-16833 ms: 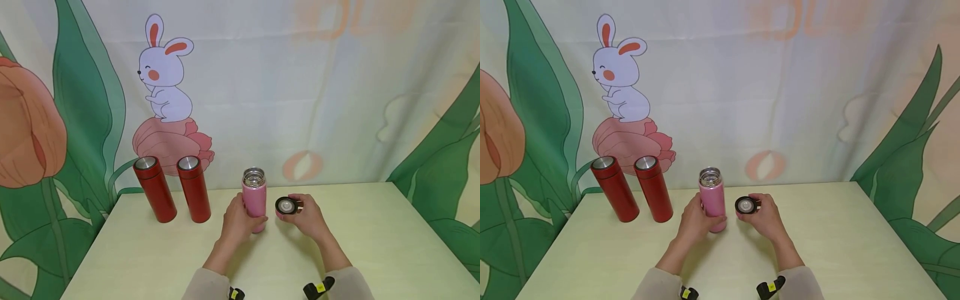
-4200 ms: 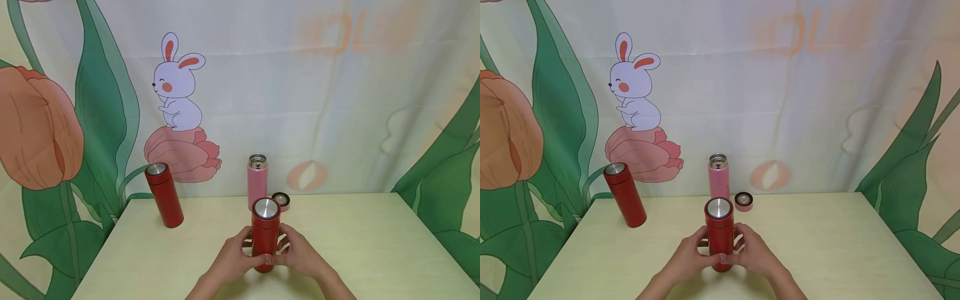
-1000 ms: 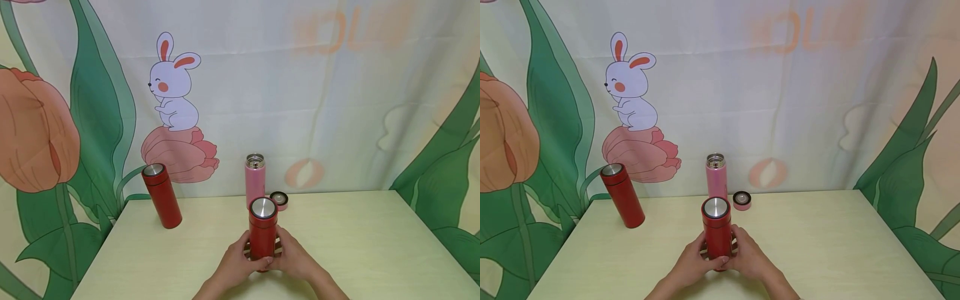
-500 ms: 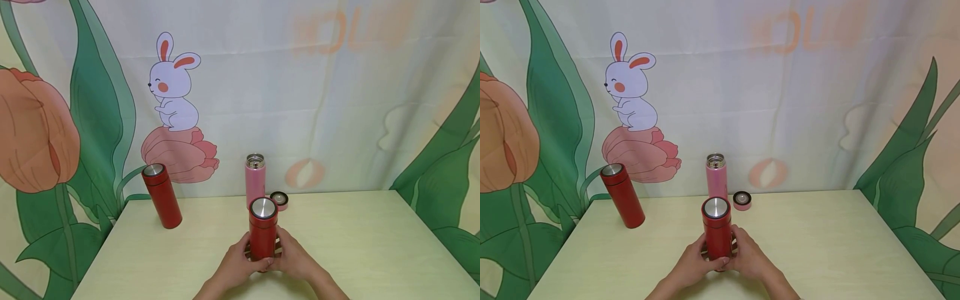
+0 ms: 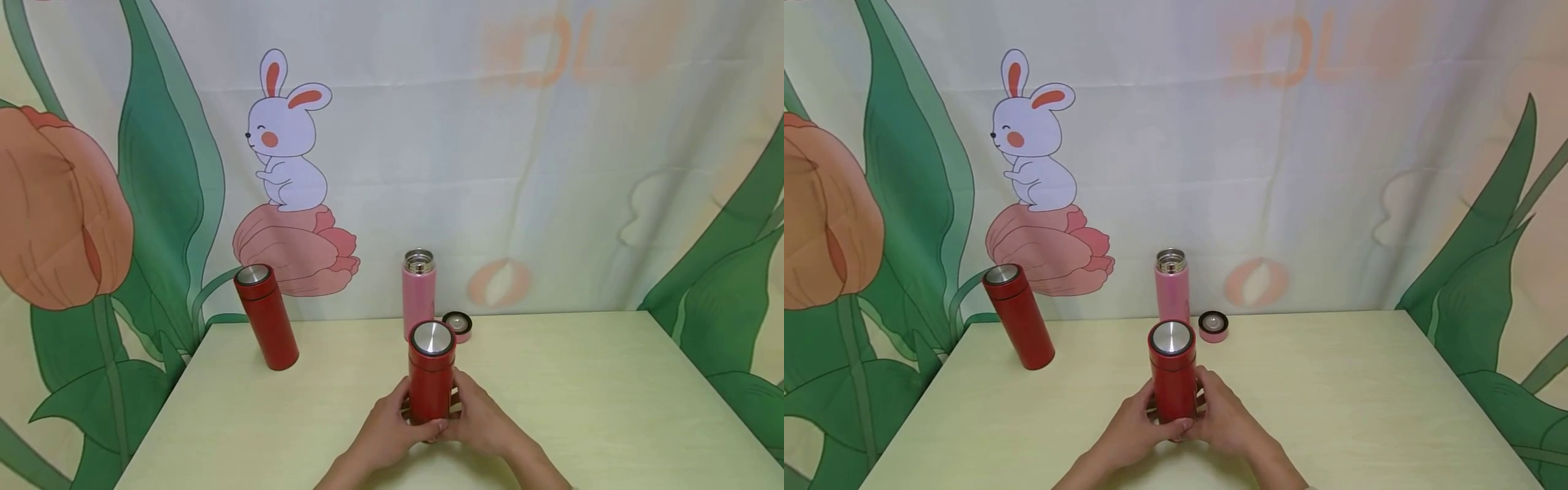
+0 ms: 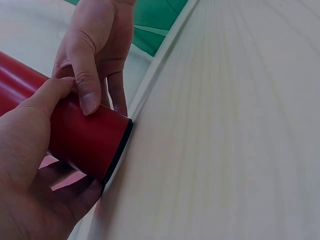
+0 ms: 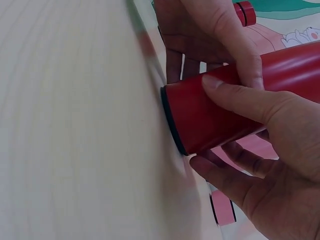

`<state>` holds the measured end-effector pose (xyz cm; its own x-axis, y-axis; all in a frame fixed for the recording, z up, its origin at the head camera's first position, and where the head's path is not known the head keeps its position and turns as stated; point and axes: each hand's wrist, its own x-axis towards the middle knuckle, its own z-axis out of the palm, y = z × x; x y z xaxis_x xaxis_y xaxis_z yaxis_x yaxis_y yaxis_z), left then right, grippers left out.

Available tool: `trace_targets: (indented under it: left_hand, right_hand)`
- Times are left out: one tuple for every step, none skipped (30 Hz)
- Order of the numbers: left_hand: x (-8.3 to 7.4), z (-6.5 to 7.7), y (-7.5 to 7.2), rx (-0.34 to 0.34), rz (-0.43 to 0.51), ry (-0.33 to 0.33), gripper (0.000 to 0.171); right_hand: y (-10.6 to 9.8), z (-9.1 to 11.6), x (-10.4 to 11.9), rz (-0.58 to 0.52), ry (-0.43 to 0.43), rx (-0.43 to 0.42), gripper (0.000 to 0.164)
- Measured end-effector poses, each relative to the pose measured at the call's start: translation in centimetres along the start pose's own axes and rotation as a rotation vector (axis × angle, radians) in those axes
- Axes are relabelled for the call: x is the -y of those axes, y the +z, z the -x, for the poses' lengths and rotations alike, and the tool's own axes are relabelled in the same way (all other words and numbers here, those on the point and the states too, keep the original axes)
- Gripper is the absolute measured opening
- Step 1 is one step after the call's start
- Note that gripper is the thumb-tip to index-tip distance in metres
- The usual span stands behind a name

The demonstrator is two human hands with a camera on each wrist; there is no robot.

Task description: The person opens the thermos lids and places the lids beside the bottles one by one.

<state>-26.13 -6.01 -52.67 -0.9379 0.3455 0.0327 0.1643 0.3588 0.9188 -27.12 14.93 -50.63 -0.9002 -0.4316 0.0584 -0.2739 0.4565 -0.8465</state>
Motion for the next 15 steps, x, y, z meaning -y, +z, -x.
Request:
trace_targets:
  left_hand:
    - [0.0,0.0,0.0,-0.001,-0.001,0.001,0.066]
    - [0.0,0.1,0.0,-0.003,-0.001,0.002,0.066]
    - [0.0,0.1,0.0,-0.002,-0.001,0.003,0.065]
    - [0.1,0.1,0.0,-0.004,0.000,0.004,0.065]
    - [0.1,0.1,0.0,-0.005,0.001,0.005,0.064]
    - [0.1,0.2,-0.1,-0.005,0.003,0.007,0.064]
    - [0.2,0.2,-0.1,-0.007,0.002,0.007,0.064]
    - [0.2,0.2,-0.1,-0.007,0.001,0.005,0.063]
    - [0.2,0.1,-0.1,-0.008,0.001,0.004,0.063]
    - [0.2,0.1,-0.1,-0.009,-0.003,0.005,0.063]
    - [0.2,0.1,-0.1,-0.010,-0.005,0.005,0.063]
    - [0.2,0.0,-0.1,-0.010,-0.008,0.007,0.063]
    - [0.2,0.0,-0.1,-0.010,-0.012,0.009,0.062]
    - [0.2,-0.1,-0.1,-0.008,-0.014,0.011,0.062]
    - [0.2,-0.1,-0.1,-0.009,-0.019,0.012,0.062]
  right_hand:
    - [-0.1,0.0,0.0,0.001,0.005,0.007,0.080]
    - [-0.2,0.1,0.1,0.002,0.010,0.014,0.081]
    - [-0.3,0.2,0.1,0.000,0.016,0.024,0.081]
    - [-0.4,0.2,0.1,-0.003,0.019,0.034,0.081]
    - [-0.5,0.2,0.2,-0.001,0.017,0.043,0.081]
    - [-0.6,0.3,0.2,0.002,0.018,0.052,0.081]
    - [-0.8,0.4,0.3,0.004,0.013,0.057,0.082]
    - [-0.9,0.4,0.5,0.006,0.005,0.061,0.082]
    - [-1.0,0.5,0.6,0.007,-0.004,0.064,0.082]
    - [-1.1,0.6,0.8,0.013,-0.012,0.064,0.082]
    - [-1.2,0.6,0.9,0.019,-0.019,0.063,0.082]
    - [-1.4,0.7,1.1,0.023,-0.021,0.060,0.082]
    - [-1.5,0.8,1.3,0.027,-0.028,0.057,0.082]
    - [-1.6,0.9,1.5,0.028,-0.030,0.056,0.082]
    - [-1.7,1.0,1.6,0.029,-0.029,0.052,0.083]
